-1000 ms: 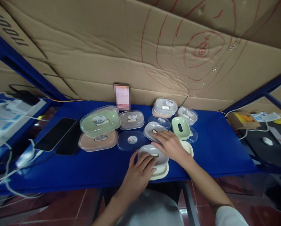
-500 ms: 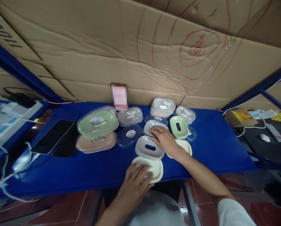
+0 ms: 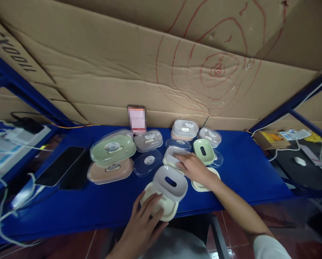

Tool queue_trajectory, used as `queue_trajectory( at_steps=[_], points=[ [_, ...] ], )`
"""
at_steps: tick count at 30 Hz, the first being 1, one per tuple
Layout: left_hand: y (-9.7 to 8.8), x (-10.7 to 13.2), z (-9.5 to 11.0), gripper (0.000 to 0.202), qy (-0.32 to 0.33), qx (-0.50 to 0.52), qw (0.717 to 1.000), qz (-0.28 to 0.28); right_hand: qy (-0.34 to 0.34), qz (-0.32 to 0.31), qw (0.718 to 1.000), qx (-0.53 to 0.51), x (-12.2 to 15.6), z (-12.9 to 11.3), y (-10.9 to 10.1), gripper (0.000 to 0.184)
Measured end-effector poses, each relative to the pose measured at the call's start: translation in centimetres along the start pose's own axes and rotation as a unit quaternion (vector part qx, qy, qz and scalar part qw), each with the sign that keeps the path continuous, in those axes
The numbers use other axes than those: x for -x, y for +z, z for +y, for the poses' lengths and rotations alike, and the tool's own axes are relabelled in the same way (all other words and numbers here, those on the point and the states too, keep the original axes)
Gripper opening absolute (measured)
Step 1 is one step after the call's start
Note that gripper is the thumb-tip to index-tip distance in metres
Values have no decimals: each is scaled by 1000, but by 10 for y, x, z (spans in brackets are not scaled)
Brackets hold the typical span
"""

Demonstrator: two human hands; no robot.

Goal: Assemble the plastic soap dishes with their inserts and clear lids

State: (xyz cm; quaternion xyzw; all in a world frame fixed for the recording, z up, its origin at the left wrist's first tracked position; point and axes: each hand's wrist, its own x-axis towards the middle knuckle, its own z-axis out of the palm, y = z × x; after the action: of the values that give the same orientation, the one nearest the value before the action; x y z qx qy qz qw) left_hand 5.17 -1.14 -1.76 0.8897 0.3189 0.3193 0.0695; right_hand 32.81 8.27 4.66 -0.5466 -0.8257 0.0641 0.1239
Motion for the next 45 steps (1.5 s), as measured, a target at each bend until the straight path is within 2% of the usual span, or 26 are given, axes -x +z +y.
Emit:
queue_trajectory(
  at_steps=[3,6,10,13,15,18,21,23,25,27,30,34,37,39,41,45],
  points=[
    [3,-8,5,19,-19,-8,1000,17,-44,24,997,-60,-17,17,-28,38],
    [6,-15,6,24,-42,-24,998,38,-20,68,997,-36,-45,52,-49,40],
    [10,-20,0,29,-53,-30,997,47,38,89,995,14,-74,102,-60,48],
    [10,-23,-9,30,-57,-41,997,41,21,86,996,-10,-76,122,-68,45],
    [11,-24,-15,33,-57,-64,996,27,22,119,993,-14,-71,123,-75,38],
    [13,-24,-21,37,-58,-94,994,9,30,173,984,6,-62,110,-80,32],
    [16,-22,-23,38,-71,-103,992,5,5,118,993,9,-57,87,-67,28],
    [18,-20,-23,40,-74,-102,992,6,18,70,997,38,-57,75,-50,33],
    [18,-19,-24,41,-75,-101,992,5,47,43,995,77,-61,69,-36,42],
    [17,-19,-24,41,-74,-100,992,4,57,30,994,91,-65,71,-33,39],
    [17,-20,-26,40,-63,-97,993,1,37,10,997,73,-69,76,-50,28],
    [16,-20,-27,38,-52,-93,994,-1,-20,41,998,-49,-68,71,-77,36],
    [16,-21,-25,36,-55,-94,994,8,-32,82,990,-113,-72,68,-75,41],
    [17,-21,-25,35,-59,-91,994,15,7,82,993,-85,-76,73,-65,43],
    [17,-21,-24,35,-61,-85,994,19,47,57,997,-8,-79,81,-55,42],
    [16,-23,-21,34,-68,-78,994,19,61,25,994,92,-79,93,-44,34]
  ],
)
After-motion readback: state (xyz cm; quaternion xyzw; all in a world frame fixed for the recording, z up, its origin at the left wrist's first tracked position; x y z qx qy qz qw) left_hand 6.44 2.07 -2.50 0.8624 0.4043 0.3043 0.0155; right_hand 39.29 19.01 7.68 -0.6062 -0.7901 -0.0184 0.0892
